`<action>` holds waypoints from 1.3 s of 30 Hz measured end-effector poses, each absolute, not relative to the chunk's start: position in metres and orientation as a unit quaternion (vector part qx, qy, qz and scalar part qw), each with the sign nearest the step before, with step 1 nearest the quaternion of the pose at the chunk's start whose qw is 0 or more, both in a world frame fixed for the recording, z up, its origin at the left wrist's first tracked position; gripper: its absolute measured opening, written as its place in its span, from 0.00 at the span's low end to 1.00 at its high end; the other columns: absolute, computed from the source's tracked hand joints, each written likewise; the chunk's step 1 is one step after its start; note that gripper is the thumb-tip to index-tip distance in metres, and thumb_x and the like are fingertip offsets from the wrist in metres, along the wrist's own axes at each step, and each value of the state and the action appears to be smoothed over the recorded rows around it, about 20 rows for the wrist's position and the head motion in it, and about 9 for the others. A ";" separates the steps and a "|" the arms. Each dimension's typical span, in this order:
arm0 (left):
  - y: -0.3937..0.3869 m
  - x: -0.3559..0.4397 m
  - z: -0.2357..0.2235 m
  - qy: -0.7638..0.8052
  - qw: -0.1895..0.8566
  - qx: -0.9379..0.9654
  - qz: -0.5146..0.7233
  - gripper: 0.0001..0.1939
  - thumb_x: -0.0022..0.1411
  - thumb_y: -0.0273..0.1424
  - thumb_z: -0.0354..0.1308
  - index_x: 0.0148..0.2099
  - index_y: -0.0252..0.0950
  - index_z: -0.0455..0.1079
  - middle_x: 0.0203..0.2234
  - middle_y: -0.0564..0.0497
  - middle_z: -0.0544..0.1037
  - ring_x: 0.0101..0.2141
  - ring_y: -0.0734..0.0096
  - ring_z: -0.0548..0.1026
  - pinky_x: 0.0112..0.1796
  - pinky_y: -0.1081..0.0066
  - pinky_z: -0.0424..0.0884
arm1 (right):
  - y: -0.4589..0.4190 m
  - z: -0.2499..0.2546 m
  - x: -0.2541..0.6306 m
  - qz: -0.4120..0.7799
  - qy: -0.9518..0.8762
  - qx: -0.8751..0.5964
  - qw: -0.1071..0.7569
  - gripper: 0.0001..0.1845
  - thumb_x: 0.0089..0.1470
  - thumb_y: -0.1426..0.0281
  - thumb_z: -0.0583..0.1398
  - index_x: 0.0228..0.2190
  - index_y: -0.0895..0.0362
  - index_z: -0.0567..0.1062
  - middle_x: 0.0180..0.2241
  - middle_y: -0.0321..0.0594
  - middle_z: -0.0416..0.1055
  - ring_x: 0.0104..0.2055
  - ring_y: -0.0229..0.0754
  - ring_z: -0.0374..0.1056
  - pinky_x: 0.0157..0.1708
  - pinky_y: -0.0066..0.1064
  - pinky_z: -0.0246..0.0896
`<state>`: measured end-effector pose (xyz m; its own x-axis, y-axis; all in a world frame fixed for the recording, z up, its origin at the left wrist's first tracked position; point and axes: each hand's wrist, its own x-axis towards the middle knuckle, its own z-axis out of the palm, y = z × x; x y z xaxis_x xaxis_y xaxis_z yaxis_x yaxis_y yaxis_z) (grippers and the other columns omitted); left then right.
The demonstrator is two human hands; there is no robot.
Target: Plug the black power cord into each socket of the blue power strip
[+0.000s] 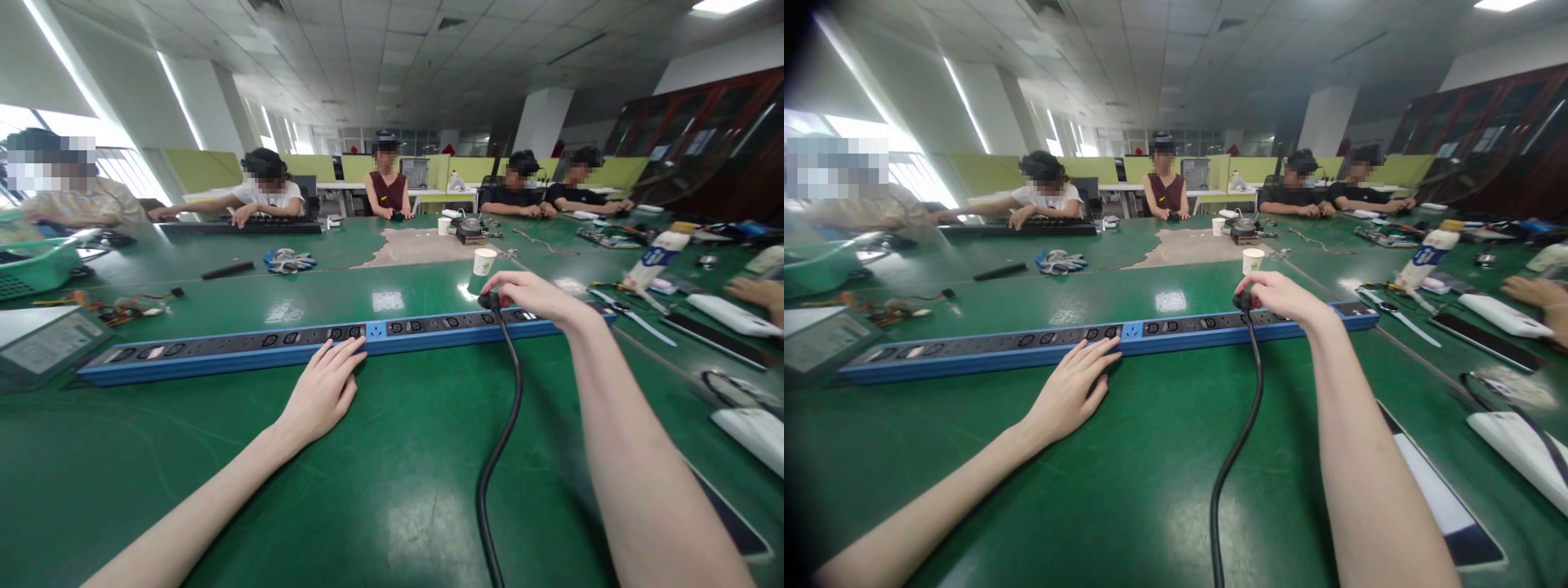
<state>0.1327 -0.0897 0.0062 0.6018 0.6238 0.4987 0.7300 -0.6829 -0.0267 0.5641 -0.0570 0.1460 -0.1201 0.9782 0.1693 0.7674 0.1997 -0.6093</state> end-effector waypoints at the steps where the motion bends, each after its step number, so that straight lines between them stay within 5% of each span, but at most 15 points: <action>1: -0.090 0.133 0.006 -0.381 0.115 -0.888 -0.231 0.25 0.70 0.26 0.48 0.67 0.41 0.68 0.73 0.49 0.60 0.71 0.60 0.60 0.72 0.47 0.52 | -0.055 0.142 0.564 0.199 -0.731 -0.601 0.255 0.16 0.59 0.71 0.55 0.43 0.57 0.79 0.36 0.40 0.78 0.35 0.39 0.72 0.36 0.28 0.65; 7: -0.090 0.133 0.007 -0.379 0.112 -0.888 -0.233 0.25 0.70 0.26 0.48 0.66 0.40 0.68 0.73 0.48 0.61 0.71 0.59 0.60 0.72 0.47 0.51 | -0.047 0.123 0.574 0.198 -0.784 -0.569 0.149 0.25 0.52 0.71 0.62 0.54 0.58 0.75 0.33 0.37 0.79 0.34 0.40 0.73 0.35 0.28 0.65; 16: -0.091 0.132 0.007 -0.381 0.110 -0.888 -0.232 0.24 0.71 0.26 0.48 0.65 0.40 0.69 0.73 0.49 0.60 0.71 0.60 0.60 0.73 0.48 0.51 | -0.040 0.122 0.563 -0.002 -0.802 -0.576 0.157 0.15 0.49 0.57 0.72 0.33 0.54 0.82 0.35 0.40 0.79 0.37 0.44 0.73 0.36 0.30 0.62; 28: -0.091 0.131 0.008 -0.380 0.102 -0.887 -0.240 0.23 0.69 0.25 0.50 0.63 0.39 0.72 0.72 0.47 0.61 0.71 0.58 0.61 0.72 0.48 0.52 | -0.069 0.159 0.483 -0.208 -0.708 -0.628 0.247 0.23 0.69 0.48 0.55 0.43 0.55 0.76 0.37 0.47 0.78 0.40 0.50 0.74 0.36 0.33 0.56; 39: -0.092 0.130 0.007 -0.384 0.102 -0.886 -0.238 0.22 0.70 0.25 0.50 0.62 0.39 0.72 0.72 0.47 0.62 0.70 0.59 0.61 0.73 0.49 0.51 | -0.058 0.138 0.499 -0.101 -0.702 -0.705 0.009 0.30 0.70 0.50 0.48 0.48 0.57 0.80 0.47 0.55 0.79 0.50 0.57 0.76 0.48 0.40 0.65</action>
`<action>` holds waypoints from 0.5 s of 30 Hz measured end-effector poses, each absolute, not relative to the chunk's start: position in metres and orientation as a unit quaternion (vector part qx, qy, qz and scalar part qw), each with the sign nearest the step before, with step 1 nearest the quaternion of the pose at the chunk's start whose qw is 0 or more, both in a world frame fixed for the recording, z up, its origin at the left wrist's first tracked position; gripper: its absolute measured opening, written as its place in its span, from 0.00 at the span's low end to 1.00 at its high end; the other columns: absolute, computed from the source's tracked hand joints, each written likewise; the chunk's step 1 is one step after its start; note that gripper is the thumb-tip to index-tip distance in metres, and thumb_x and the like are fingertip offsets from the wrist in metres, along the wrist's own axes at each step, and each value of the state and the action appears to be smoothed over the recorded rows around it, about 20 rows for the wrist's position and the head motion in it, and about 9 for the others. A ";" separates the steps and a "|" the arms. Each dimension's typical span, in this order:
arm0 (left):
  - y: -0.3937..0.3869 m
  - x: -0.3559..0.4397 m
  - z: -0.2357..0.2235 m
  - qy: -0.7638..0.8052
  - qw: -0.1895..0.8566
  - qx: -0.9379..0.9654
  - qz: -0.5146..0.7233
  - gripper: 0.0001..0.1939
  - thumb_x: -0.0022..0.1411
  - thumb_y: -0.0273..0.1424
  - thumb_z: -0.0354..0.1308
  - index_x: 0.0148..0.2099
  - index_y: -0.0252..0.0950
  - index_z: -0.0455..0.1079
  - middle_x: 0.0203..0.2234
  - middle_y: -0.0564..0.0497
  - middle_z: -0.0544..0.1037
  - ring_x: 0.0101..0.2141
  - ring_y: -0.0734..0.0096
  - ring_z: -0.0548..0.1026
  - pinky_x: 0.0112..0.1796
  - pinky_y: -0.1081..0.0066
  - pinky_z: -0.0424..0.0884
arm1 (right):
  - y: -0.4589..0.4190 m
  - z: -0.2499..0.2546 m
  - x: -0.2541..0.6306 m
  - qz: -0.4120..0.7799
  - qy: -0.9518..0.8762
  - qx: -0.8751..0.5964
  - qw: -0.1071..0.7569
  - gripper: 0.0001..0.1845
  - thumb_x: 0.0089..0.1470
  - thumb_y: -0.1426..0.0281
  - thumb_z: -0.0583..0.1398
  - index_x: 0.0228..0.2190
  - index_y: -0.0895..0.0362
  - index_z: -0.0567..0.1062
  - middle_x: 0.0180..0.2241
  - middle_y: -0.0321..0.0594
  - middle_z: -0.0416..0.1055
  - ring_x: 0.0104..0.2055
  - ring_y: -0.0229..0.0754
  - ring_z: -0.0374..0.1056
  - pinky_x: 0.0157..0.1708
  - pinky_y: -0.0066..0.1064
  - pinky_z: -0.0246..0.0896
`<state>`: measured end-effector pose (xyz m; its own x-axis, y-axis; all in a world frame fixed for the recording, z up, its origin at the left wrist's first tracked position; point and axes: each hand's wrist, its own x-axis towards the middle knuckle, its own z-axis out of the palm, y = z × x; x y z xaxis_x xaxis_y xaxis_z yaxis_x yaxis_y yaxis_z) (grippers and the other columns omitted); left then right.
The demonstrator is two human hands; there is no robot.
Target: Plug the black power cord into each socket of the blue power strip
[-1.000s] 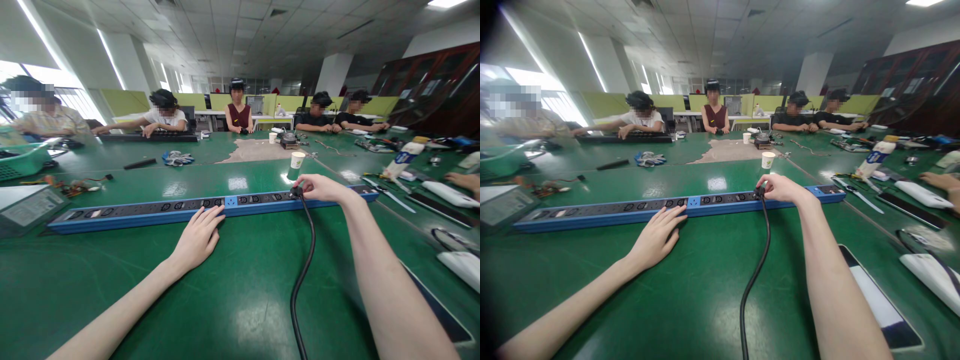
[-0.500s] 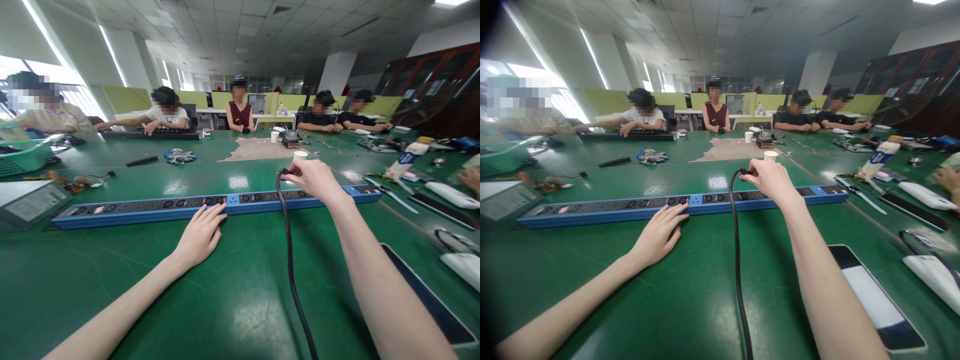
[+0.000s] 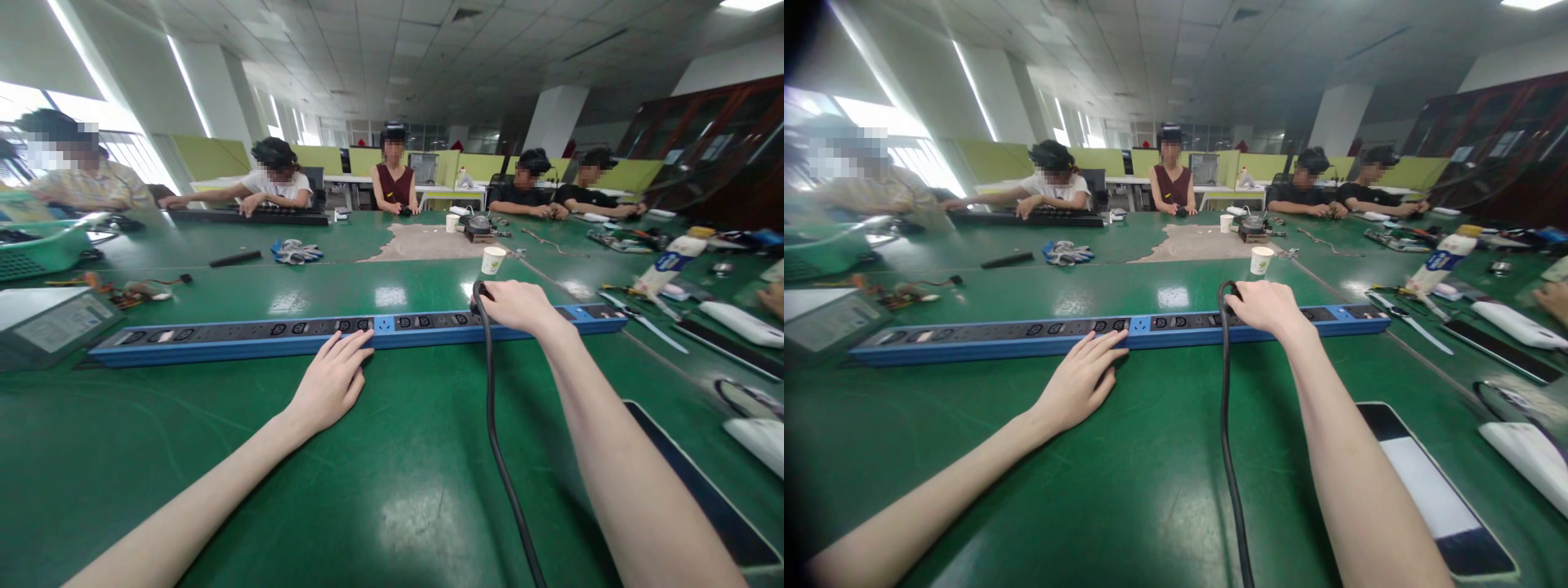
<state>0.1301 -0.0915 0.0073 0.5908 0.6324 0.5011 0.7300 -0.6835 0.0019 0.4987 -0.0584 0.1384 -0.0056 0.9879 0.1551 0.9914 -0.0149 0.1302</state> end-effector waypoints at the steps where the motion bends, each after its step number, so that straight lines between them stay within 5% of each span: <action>1: -0.092 0.130 0.007 -0.384 0.101 -0.885 -0.241 0.22 0.69 0.25 0.50 0.62 0.39 0.73 0.72 0.47 0.62 0.70 0.59 0.61 0.73 0.48 0.51 | -0.055 0.134 0.501 -0.091 -0.694 -0.714 -0.004 0.31 0.70 0.50 0.48 0.48 0.58 0.81 0.48 0.56 0.79 0.52 0.57 0.75 0.50 0.41 0.65; 10: -0.093 0.127 0.008 -0.388 0.096 -0.882 -0.249 0.21 0.69 0.25 0.50 0.61 0.38 0.74 0.72 0.47 0.63 0.70 0.60 0.62 0.73 0.50 0.51 | -0.030 0.114 0.532 0.015 -0.658 -0.753 -0.001 0.37 0.66 0.44 0.47 0.55 0.55 0.80 0.54 0.55 0.77 0.56 0.63 0.73 0.52 0.47 0.66; 15: -0.093 0.124 0.008 -0.387 0.092 -0.881 -0.258 0.20 0.69 0.25 0.51 0.59 0.38 0.75 0.71 0.46 0.64 0.70 0.59 0.62 0.73 0.49 0.51 | -0.010 0.116 0.539 0.023 -0.683 -0.730 -0.018 0.35 0.63 0.43 0.52 0.46 0.57 0.82 0.48 0.57 0.78 0.50 0.61 0.75 0.46 0.43 0.67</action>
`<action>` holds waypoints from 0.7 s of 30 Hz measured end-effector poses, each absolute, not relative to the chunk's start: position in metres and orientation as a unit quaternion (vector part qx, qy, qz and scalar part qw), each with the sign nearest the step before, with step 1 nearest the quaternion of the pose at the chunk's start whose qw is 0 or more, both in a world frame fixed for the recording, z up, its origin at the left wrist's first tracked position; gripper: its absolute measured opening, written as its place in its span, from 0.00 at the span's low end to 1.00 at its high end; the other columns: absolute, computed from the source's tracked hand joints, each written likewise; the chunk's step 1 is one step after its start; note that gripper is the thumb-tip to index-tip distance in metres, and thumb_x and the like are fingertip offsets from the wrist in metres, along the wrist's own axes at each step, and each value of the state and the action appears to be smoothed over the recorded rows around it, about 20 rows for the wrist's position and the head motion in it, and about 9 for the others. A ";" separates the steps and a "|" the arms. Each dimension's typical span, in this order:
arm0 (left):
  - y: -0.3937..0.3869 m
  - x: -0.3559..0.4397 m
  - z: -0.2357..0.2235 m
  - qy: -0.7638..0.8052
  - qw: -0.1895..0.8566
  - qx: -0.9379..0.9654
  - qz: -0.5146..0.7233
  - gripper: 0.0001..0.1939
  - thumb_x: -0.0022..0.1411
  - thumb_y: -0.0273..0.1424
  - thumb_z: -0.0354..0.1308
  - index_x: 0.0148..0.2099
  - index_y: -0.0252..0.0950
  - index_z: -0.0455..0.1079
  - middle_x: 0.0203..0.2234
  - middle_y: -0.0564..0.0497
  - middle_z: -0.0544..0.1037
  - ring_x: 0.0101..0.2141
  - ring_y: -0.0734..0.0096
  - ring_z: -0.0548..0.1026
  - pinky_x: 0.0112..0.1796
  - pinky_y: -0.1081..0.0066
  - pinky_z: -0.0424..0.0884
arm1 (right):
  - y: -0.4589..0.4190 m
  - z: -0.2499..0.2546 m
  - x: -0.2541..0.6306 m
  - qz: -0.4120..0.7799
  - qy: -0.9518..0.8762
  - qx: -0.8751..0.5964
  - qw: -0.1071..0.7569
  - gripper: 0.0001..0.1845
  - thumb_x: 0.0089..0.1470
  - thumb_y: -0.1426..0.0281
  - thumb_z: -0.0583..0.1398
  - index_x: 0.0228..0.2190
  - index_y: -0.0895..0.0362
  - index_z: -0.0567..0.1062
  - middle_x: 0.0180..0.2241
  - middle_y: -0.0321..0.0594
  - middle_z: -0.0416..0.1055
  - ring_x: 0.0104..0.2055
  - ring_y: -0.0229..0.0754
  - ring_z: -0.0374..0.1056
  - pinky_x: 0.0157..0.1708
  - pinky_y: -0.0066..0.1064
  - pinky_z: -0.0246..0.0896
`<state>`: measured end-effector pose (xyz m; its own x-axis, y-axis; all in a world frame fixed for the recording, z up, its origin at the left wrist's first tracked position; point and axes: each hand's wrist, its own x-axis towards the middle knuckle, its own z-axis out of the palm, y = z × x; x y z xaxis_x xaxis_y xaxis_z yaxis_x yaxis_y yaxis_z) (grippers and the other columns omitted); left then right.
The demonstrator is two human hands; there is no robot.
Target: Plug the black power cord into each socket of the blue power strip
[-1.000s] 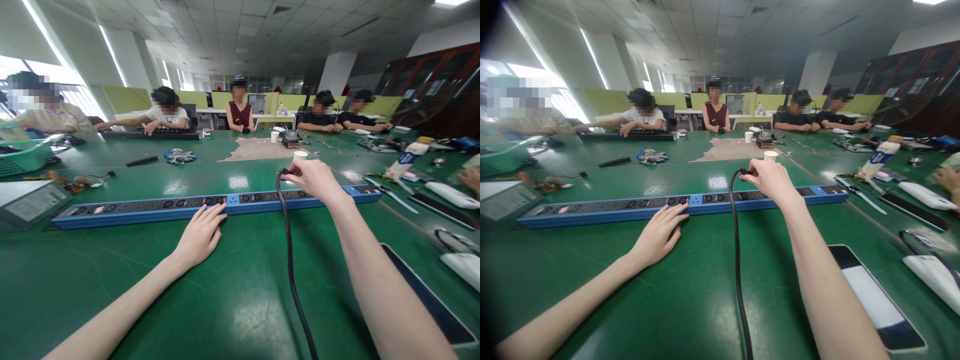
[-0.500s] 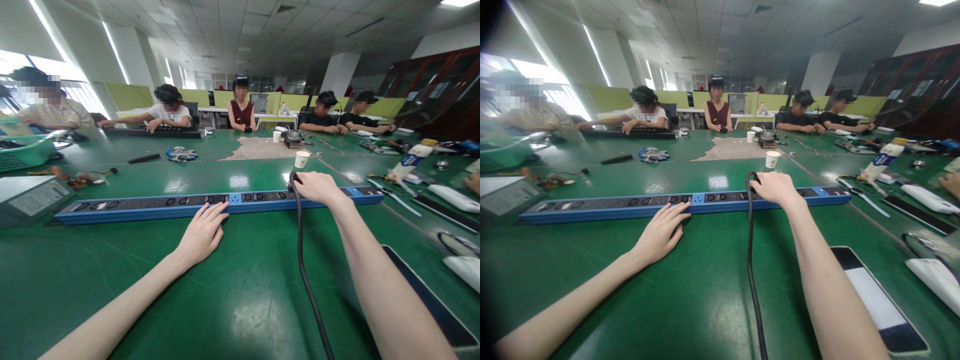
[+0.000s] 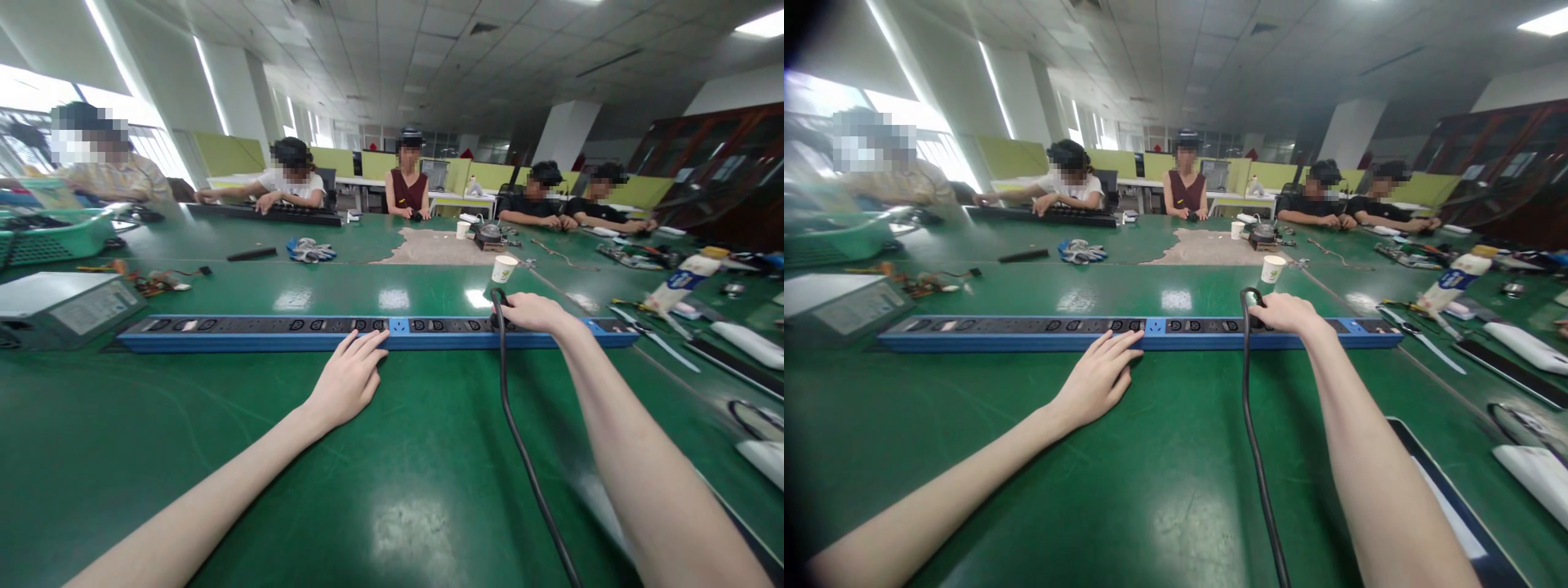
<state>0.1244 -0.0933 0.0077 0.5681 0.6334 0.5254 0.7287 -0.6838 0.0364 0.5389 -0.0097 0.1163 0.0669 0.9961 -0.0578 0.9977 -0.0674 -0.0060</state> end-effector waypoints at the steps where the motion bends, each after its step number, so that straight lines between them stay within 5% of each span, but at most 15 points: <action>1: -0.094 0.124 0.008 -0.386 0.092 -0.881 -0.258 0.20 0.69 0.25 0.51 0.59 0.38 0.75 0.71 0.46 0.64 0.70 0.59 0.62 0.73 0.49 0.51 | -0.003 0.118 0.541 -0.030 0.688 0.725 0.020 0.33 0.61 0.43 0.54 0.42 0.58 0.82 0.45 0.57 0.79 0.47 0.60 0.76 0.44 0.42 0.67; 5: -0.095 0.123 0.010 -0.385 0.088 -0.881 -0.261 0.21 0.68 0.24 0.50 0.59 0.38 0.75 0.70 0.46 0.65 0.69 0.60 0.63 0.72 0.49 0.51 | 0.031 0.123 0.552 -0.116 0.715 0.689 0.026 0.28 0.58 0.46 0.60 0.27 0.59 0.79 0.32 0.49 0.77 0.33 0.48 0.73 0.34 0.34 0.63; 9: -0.095 0.123 0.011 -0.386 0.084 -0.879 -0.265 0.20 0.68 0.24 0.50 0.58 0.38 0.75 0.70 0.45 0.66 0.69 0.59 0.63 0.72 0.49 0.51 | 0.054 0.125 0.560 -0.252 0.683 0.685 0.015 0.26 0.52 0.48 0.66 0.23 0.59 0.75 0.25 0.43 0.71 0.24 0.37 0.62 0.27 0.32 0.62; 21: -0.096 0.123 0.013 -0.390 0.084 -0.880 -0.258 0.19 0.68 0.24 0.51 0.56 0.37 0.76 0.70 0.45 0.65 0.69 0.60 0.62 0.73 0.50 0.51 | 0.055 0.122 0.535 -0.259 0.639 0.723 0.038 0.25 0.45 0.50 0.72 0.24 0.59 0.76 0.24 0.43 0.70 0.22 0.37 0.62 0.25 0.35 0.66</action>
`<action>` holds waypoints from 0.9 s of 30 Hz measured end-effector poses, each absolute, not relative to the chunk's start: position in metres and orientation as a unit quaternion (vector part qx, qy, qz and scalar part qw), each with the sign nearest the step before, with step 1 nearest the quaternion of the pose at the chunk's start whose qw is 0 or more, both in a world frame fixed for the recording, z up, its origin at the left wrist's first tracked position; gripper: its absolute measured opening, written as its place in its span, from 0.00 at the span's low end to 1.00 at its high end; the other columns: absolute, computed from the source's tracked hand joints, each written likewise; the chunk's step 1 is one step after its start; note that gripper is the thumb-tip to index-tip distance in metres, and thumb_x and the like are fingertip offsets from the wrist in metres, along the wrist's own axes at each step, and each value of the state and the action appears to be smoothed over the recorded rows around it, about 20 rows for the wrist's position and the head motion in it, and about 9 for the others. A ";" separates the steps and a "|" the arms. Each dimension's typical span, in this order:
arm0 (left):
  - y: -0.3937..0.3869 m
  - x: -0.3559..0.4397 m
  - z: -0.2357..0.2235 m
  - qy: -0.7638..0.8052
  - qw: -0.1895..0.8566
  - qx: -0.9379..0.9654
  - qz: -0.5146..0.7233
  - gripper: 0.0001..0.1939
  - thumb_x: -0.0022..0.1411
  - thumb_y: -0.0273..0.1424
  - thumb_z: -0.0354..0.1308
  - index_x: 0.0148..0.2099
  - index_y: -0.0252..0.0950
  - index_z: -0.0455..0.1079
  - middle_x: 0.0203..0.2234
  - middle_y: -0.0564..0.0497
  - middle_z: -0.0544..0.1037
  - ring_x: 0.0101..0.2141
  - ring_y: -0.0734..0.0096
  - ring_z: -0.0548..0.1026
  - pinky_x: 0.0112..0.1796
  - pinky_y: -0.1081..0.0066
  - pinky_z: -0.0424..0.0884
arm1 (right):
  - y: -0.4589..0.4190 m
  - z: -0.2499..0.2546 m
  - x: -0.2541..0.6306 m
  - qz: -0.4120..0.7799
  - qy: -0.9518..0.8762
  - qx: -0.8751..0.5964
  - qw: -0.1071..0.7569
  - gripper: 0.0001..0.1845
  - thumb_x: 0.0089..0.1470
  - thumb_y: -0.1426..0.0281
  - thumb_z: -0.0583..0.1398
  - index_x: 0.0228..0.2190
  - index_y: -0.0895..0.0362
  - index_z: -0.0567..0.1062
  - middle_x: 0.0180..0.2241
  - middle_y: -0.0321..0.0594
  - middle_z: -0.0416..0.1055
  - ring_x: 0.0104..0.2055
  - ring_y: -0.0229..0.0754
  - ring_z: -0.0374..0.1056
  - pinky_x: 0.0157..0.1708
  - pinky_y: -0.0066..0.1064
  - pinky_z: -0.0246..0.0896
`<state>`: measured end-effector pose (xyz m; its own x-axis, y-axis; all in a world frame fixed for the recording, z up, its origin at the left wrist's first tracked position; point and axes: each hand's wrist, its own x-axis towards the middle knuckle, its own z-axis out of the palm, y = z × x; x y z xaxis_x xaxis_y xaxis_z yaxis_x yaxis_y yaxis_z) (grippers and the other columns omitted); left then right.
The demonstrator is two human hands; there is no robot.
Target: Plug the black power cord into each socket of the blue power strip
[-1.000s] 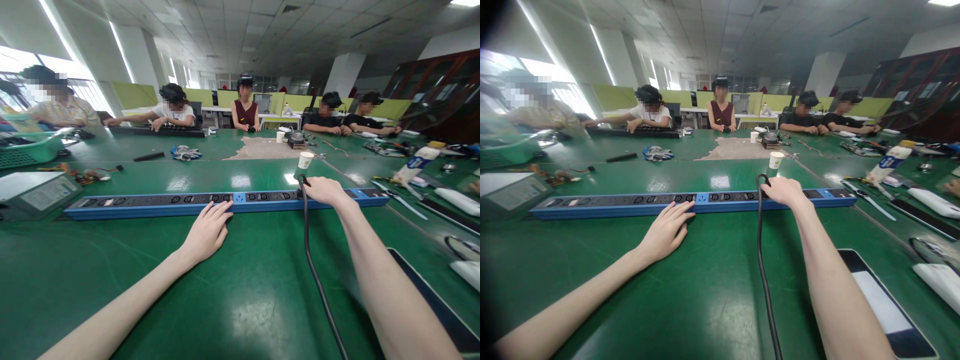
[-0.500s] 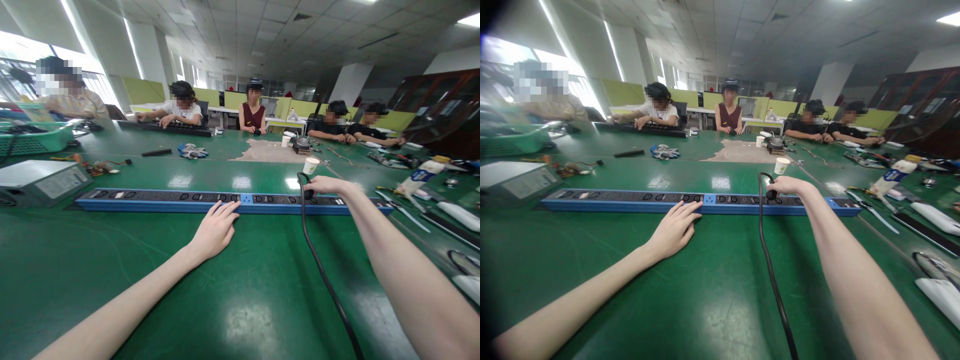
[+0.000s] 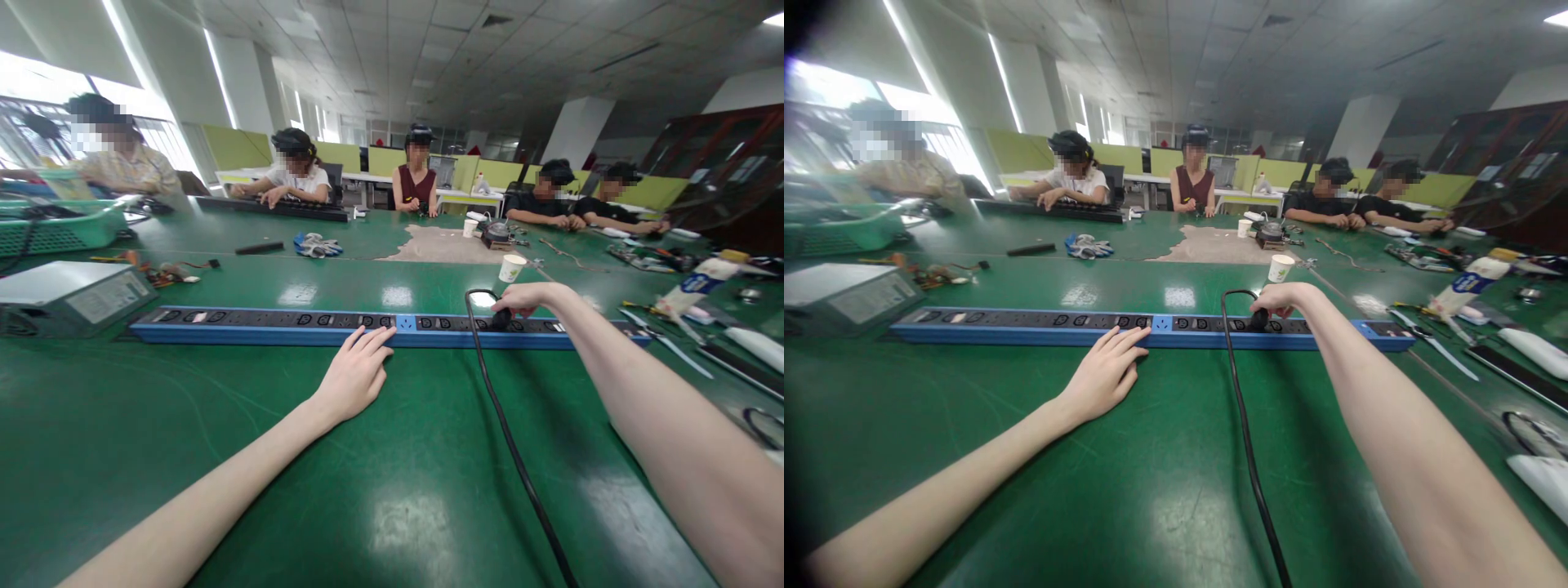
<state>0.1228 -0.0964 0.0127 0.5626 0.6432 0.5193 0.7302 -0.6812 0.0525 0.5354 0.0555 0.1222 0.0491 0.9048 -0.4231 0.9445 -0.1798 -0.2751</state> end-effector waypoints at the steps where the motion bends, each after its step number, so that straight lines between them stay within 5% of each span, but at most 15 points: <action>1: -0.096 0.123 0.013 -0.388 0.085 -0.881 -0.258 0.19 0.68 0.24 0.51 0.56 0.38 0.76 0.70 0.45 0.65 0.69 0.59 0.63 0.73 0.49 0.51 | 0.055 0.121 0.534 -0.262 0.636 0.725 0.035 0.26 0.45 0.49 0.72 0.25 0.59 0.76 0.25 0.42 0.70 0.23 0.37 0.62 0.25 0.35 0.68; 9: -0.096 0.122 0.011 -0.391 0.082 -0.878 -0.263 0.18 0.67 0.24 0.51 0.54 0.38 0.76 0.71 0.46 0.64 0.70 0.59 0.62 0.72 0.48 0.53 | 0.052 0.116 0.538 -0.163 0.705 0.689 0.038 0.33 0.48 0.39 0.67 0.26 0.59 0.77 0.27 0.46 0.73 0.33 0.46 0.70 0.35 0.34 0.65; 13: -0.096 0.122 0.011 -0.388 0.082 -0.879 -0.266 0.18 0.66 0.24 0.52 0.53 0.39 0.76 0.71 0.46 0.64 0.70 0.59 0.62 0.72 0.47 0.53 | 0.054 0.097 0.532 -0.093 0.701 0.704 -0.067 0.40 0.55 0.32 0.56 0.29 0.58 0.79 0.31 0.47 0.76 0.36 0.48 0.71 0.39 0.33 0.61; 19: -0.094 0.123 0.010 -0.390 0.088 -0.881 -0.251 0.17 0.68 0.25 0.51 0.53 0.39 0.76 0.71 0.46 0.64 0.70 0.60 0.62 0.72 0.48 0.52 | 0.053 0.057 0.520 -0.126 0.674 0.693 -0.225 0.36 0.68 0.43 0.46 0.23 0.57 0.71 0.23 0.42 0.70 0.31 0.43 0.66 0.36 0.31 0.56; 27: -0.090 0.126 0.006 -0.387 0.081 -0.884 -0.251 0.18 0.67 0.25 0.52 0.54 0.41 0.77 0.71 0.48 0.63 0.70 0.56 0.62 0.72 0.45 0.53 | 0.052 0.048 0.525 -0.106 0.664 0.691 -0.266 0.35 0.72 0.51 0.42 0.23 0.56 0.72 0.26 0.45 0.73 0.34 0.45 0.68 0.39 0.30 0.56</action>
